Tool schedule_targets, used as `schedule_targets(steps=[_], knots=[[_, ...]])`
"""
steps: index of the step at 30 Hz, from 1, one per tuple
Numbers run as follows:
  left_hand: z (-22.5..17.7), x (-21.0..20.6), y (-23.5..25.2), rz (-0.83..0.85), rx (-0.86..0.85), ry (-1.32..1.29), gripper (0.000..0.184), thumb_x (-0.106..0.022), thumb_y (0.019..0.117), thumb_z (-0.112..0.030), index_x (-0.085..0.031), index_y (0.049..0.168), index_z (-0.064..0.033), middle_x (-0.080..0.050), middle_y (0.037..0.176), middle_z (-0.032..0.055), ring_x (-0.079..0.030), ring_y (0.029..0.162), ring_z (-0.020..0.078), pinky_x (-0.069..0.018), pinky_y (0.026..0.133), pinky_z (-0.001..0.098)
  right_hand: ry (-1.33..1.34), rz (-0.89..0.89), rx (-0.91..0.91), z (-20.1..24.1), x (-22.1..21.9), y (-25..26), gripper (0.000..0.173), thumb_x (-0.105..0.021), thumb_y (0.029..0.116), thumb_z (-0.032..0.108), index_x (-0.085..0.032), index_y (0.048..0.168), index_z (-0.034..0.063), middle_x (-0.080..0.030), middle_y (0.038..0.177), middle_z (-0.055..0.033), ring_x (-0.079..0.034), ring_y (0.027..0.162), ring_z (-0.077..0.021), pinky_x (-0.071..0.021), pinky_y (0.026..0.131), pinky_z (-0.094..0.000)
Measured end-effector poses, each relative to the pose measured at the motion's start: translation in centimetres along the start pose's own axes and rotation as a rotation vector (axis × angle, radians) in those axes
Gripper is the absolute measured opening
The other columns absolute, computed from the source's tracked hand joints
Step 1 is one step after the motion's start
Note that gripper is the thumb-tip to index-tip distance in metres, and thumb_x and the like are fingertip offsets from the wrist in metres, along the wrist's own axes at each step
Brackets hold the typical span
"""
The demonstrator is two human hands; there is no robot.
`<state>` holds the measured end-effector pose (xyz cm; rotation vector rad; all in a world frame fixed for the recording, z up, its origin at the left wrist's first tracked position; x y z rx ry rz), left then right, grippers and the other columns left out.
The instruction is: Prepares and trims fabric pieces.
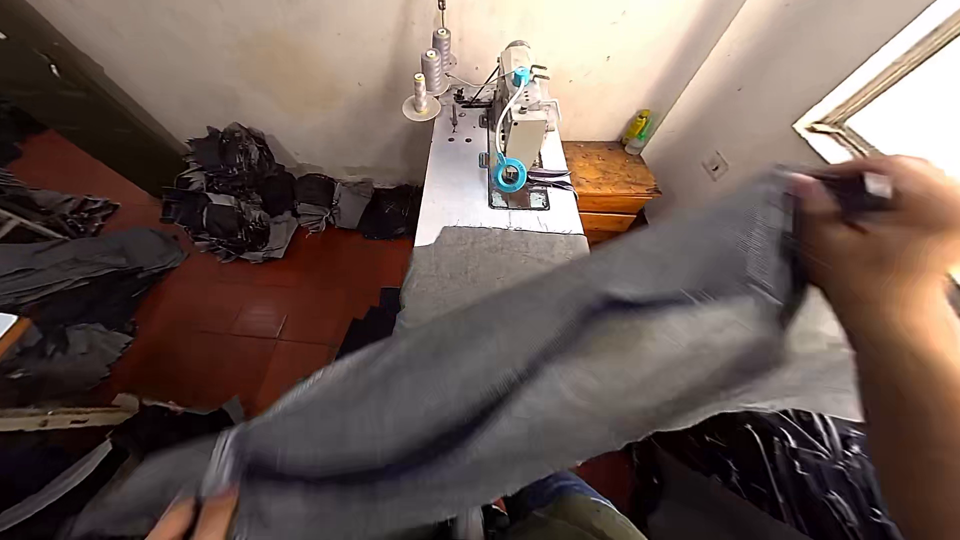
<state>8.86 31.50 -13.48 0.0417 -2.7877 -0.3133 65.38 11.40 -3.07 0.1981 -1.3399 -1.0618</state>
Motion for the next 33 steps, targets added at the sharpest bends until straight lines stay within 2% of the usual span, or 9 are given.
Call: schedule_targets(steps=[4,8,11,14,17,19,23,28,33], knots=[[11.3,-9.5,6.4,-0.007,0.04,0.191,0.025,-0.064,0.0979,-0.016,-0.069,0.081,0.0029,-0.062,0.074,0.0007,-0.06,0.07,0.0015,-0.0536,0.07,0.0227,0.012,0.331,-0.03,0.7,-19.8,4.3,0.043,-0.065,0.0987,0.036,-0.068,0.103,-0.007,-0.066,0.096,-0.034,-0.063,0.096,-0.0579,-0.046,0.077,-0.0745],[25.3,-18.7,8.5,0.14,0.198,0.294,0.032,-0.062,0.1018,-0.02,-0.069,0.088,0.0081,-0.064,0.073,0.0133,-0.061,0.068,0.0171,-0.0536,0.07,0.0404,0.063,0.619,-0.151,-4.8,-38.2,-0.7,0.058,-0.072,0.0934,0.047,-0.065,0.129,0.0013,-0.06,0.131,-0.0282,-0.059,0.119,-0.0505,-0.0515,0.086,-0.0683],[30.1,-21.4,8.8,0.179,0.362,0.35,0.033,-0.061,0.1031,-0.021,-0.07,0.091,0.0082,-0.065,0.076,0.0163,-0.062,0.072,0.0216,-0.0522,0.076,0.0452,0.074,0.712,-0.402,-4.4,-37.1,-4.5,0.063,-0.048,0.1032,0.057,-0.066,0.123,0.0002,-0.058,0.128,-0.0312,-0.057,0.116,-0.0508,-0.0498,0.087,-0.0678],[31.4,-21.6,8.7,0.225,0.388,0.41,0.036,-0.06,0.1037,-0.022,-0.069,0.09,0.0098,-0.065,0.077,0.0196,-0.062,0.074,0.0269,-0.0511,0.076,0.0496,0.633,0.86,-1.081,-1.7,-32.2,-12.0,0.061,-0.017,0.1127,0.043,-0.066,0.114,0.0069,-0.068,0.107,-0.0053,-0.061,0.079,-0.0143,-0.0492,0.066,-0.0328],[31.9,-21.2,8.4,0.32,0.385,0.34,0.043,-0.054,0.1041,-0.025,-0.063,0.122,0.013,-0.068,0.112,0.0297,-0.067,0.106,0.0359,-0.0503,0.098,0.0528,1.135,0.793,-1.698,2.4,-28.5,-19.2,0.064,-0.014,0.1112,0.048,-0.061,0.096,0.0082,-0.067,0.081,-0.0039,-0.064,0.066,-0.015,-0.0564,0.061,-0.0316],[33.3,-21.1,7.5,0.465,0.4,0.29,0.067,-0.058,0.095,-0.038,-0.048,0.141,0.0108,-0.061,0.13,0.0305,-0.061,0.12,0.0363,-0.0485,0.104,0.0511,1.196,0.885,-1.531,3.5,-26.6,-22.1,0.044,-0.03,0.111,0.029,-0.064,0.097,0.0061,-0.071,0.083,-0.0054,-0.069,0.073,-0.0159,-0.061,0.072,-0.0327],[34.5,-22.0,6.0,0.865,0.469,0.415,0.081,-0.089,0.0726,-0.029,-0.056,0.136,0.0079,-0.065,0.128,0.0269,-0.063,0.122,0.0362,-0.0487,0.108,0.0521,1.01,1.326,-0.853,4.7,-23.4,-21.5,0.01,-0.071,0.0939,0.017,-0.07,0.092,0.0066,-0.071,0.078,0.0043,-0.066,0.069,-0.0042,-0.0569,0.067,-0.0275],[37.2,-21.6,4.3,1.117,0.494,0.872,0.051,-0.068,0.0945,-0.032,-0.062,0.138,-0.0054,-0.06,0.142,0.0177,-0.048,0.141,0.034,-0.0108,0.126,0.0602,1.207,1.48,-0.632,7.5,-23.9,-20.0,0.02,-0.058,0.1021,0.026,-0.07,0.103,0.0098,-0.069,0.095,0.0117,-0.062,0.091,0.0036,-0.0528,0.086,-0.0229],[37.7,-17.8,4.6,0.894,0.523,0.69,0.043,-0.062,0.1021,-0.029,-0.063,0.133,0.001,-0.065,0.132,0.0217,-0.055,0.134,0.0348,-0.0234,0.125,0.0523,1.29,2.047,-0.476,12.1,-28.9,-20.1,0.065,-0.051,0.0975,0.054,-0.048,0.146,0.0116,-0.065,0.122,-0.0016,-0.06,0.112,-0.0116,-0.0477,0.1,-0.0337]])
Point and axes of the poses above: each hand's wrist, its own y-axis towards the middle knuckle, its own x-axis out of the back of the hand, z = x × y, the point moved 6 cm from there along y, towards the middle knuckle
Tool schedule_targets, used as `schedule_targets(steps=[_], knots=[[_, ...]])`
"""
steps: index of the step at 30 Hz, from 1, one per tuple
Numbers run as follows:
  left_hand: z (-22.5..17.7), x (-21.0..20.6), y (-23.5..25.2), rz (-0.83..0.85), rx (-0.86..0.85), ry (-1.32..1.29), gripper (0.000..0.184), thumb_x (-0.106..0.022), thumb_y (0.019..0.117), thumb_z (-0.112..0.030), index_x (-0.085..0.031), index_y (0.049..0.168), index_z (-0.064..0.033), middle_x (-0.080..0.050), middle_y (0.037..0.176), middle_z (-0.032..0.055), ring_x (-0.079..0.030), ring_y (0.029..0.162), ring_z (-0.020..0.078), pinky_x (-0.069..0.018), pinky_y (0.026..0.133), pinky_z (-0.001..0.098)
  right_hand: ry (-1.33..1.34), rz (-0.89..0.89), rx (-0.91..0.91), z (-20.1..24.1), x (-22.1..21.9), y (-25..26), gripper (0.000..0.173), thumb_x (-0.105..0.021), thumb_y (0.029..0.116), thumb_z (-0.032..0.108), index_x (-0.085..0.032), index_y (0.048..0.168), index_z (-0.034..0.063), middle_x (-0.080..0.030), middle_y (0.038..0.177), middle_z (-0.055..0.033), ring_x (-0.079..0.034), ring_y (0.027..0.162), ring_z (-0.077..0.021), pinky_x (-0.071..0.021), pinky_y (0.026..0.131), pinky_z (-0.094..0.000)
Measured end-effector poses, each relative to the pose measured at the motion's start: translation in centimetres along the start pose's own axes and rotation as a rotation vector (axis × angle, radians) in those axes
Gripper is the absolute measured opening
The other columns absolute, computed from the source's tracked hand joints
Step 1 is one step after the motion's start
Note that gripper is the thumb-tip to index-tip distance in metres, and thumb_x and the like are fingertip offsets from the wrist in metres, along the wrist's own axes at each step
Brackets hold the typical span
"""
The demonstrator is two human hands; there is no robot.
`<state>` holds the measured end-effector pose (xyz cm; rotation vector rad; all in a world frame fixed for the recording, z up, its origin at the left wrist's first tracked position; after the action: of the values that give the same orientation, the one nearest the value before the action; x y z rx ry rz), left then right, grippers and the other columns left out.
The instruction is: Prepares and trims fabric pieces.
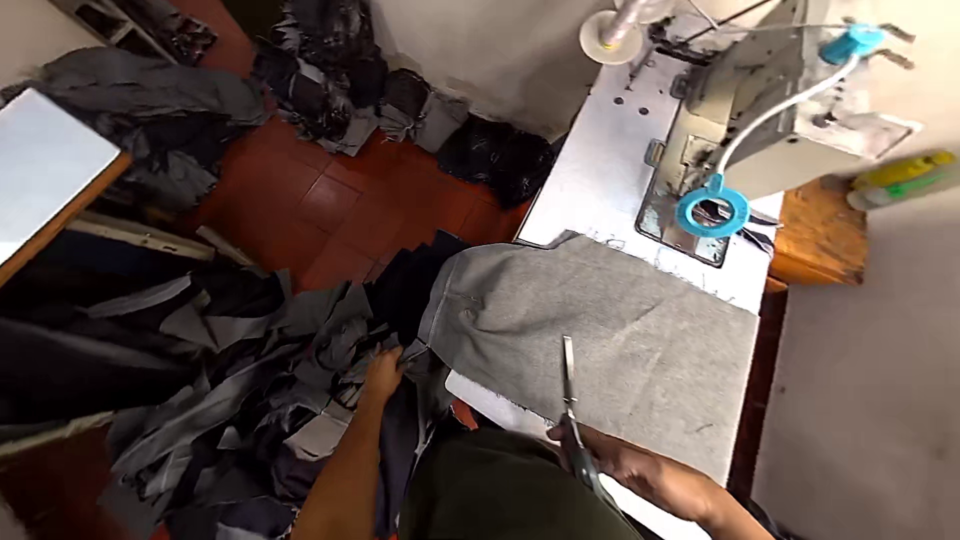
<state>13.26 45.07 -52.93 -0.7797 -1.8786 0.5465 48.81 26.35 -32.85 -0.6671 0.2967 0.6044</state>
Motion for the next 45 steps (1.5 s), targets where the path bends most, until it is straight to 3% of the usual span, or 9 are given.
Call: schedule_targets(steps=[5,10,20,24,28,31,33,38,45], knots=[[0.6,4.7,-4.7,-0.149,-0.099,-0.158,0.045,-0.056,0.104,-0.041,-0.067,0.118,0.0007,-0.07,0.11,0.0233,-0.067,0.11,0.0389,-0.0495,0.101,0.0567,-0.345,0.088,-0.26,1.7,-0.4,9.3,0.029,-0.078,0.0869,0.033,-0.067,0.096,0.0081,-0.071,0.079,0.0005,-0.069,0.071,-0.0114,-0.059,0.07,-0.0324],[-1.5,7.3,-7.8,-0.173,-0.142,-0.152,0.048,-0.05,0.1061,-0.044,-0.067,0.113,0.0004,-0.07,0.103,0.0221,-0.068,0.104,0.0372,-0.0495,0.097,0.0568,-0.661,0.169,-0.716,1.2,-1.1,16.9,0.071,-0.036,0.1026,0.068,-0.062,0.106,0.0017,-0.066,0.087,-0.0075,-0.065,0.08,-0.0195,-0.0547,0.081,-0.0429],[-1.3,6.3,-8.6,-0.117,-0.077,-0.137,0.049,-0.049,0.1069,-0.044,-0.065,0.118,0.0008,-0.068,0.114,0.0234,-0.065,0.113,0.0389,-0.0476,0.1,0.0585,-0.769,-0.174,-0.421,1.7,-0.2,22.2,0.046,-0.072,0.0927,0.052,-0.064,0.089,0.007,-0.062,0.062,0.0013,-0.062,0.051,-0.0121,-0.0559,0.055,-0.0313],[-1.4,5.7,-12.0,-0.183,-0.172,-0.156,0.049,-0.051,0.1057,-0.045,-0.066,0.111,0.0016,-0.07,0.102,0.0229,-0.067,0.103,0.0389,-0.0499,0.096,0.0581,-1.114,-0.237,-0.051,3.8,-2.0,18.5,0.053,-0.08,0.0835,0.052,-0.069,0.1,0.0017,-0.068,0.086,-0.0129,-0.066,0.081,-0.0257,-0.0522,0.081,-0.0488],[-4.6,4.3,-20.6,-0.359,-0.478,-0.347,0.047,-0.06,0.1014,-0.042,-0.068,0.085,0.0016,-0.067,0.078,0.015,-0.068,0.079,0.0276,-0.055,0.081,0.0488,-0.884,-0.279,0.281,3.4,-6.5,15.4,0.094,-0.095,0.0638,0.044,-0.056,0.137,0.0002,-0.065,0.133,-0.014,-0.061,0.125,-0.0202,-0.0472,0.11,-0.0383],[-4.1,2.5,-24.0,-0.512,-0.656,-0.739,0.042,-0.063,0.0996,-0.038,-0.068,0.077,-0.0035,-0.065,0.07,0.0013,-0.063,0.07,0.0073,-0.0545,0.072,0.0296,-0.541,-0.264,0.319,1.2,-12.1,15.2,0.048,-0.089,0.0739,0.026,-0.064,0.108,0.0035,-0.067,0.093,0.0006,-0.063,0.081,-0.0043,-0.0539,0.075,-0.0243],[-2.1,0.6,-23.1,-0.5,-0.644,-0.956,0.042,-0.051,0.1036,-0.039,-0.071,0.088,-0.0058,-0.069,0.081,-0.0053,-0.064,0.078,-0.0009,-0.0551,0.075,0.0228,-0.331,-0.2,0.238,1.0,-15.8,14.2,0.03,-0.08,0.0802,0.014,-0.063,0.105,0.0076,-0.063,0.082,0.0065,-0.059,0.069,-0.0019,-0.0515,0.064,-0.0223],[4.9,-9.0,-17.3,-0.001,-0.168,-0.697,0.056,-0.027,0.1115,-0.041,-0.062,0.138,-0.0052,-0.061,0.14,0.0158,-0.054,0.136,0.0262,-0.0376,0.118,0.0487,-0.108,-0.195,0.369,6.0,-18.5,6.8,0.031,-0.082,0.08,0.019,-0.067,0.108,0.0195,-0.069,0.094,0.0098,-0.064,0.079,-0.0009,-0.0561,0.069,-0.0225],[2.5,-16.3,-22.3,-0.008,-0.343,-0.732,0.07,-0.043,0.0994,-0.057,-0.058,0.141,-0.0036,-0.06,0.141,0.0186,-0.055,0.134,0.0283,-0.0406,0.115,0.0478,-0.281,-0.253,0.772,13.6,-17.1,-5.4,0.028,-0.083,0.0825,0.027,-0.072,0.108,0.0279,-0.072,0.092,0.011,-0.068,0.082,0.0017,-0.0585,0.072,-0.0182]])
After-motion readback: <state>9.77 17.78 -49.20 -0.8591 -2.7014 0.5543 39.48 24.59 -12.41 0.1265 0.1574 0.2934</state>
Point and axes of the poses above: each hand's wrist, its own y-axis towards the middle knuckle, its own x-axis out of the back of the hand, z = x × y, the point moved 6 cm from there along y, towards the middle knuckle
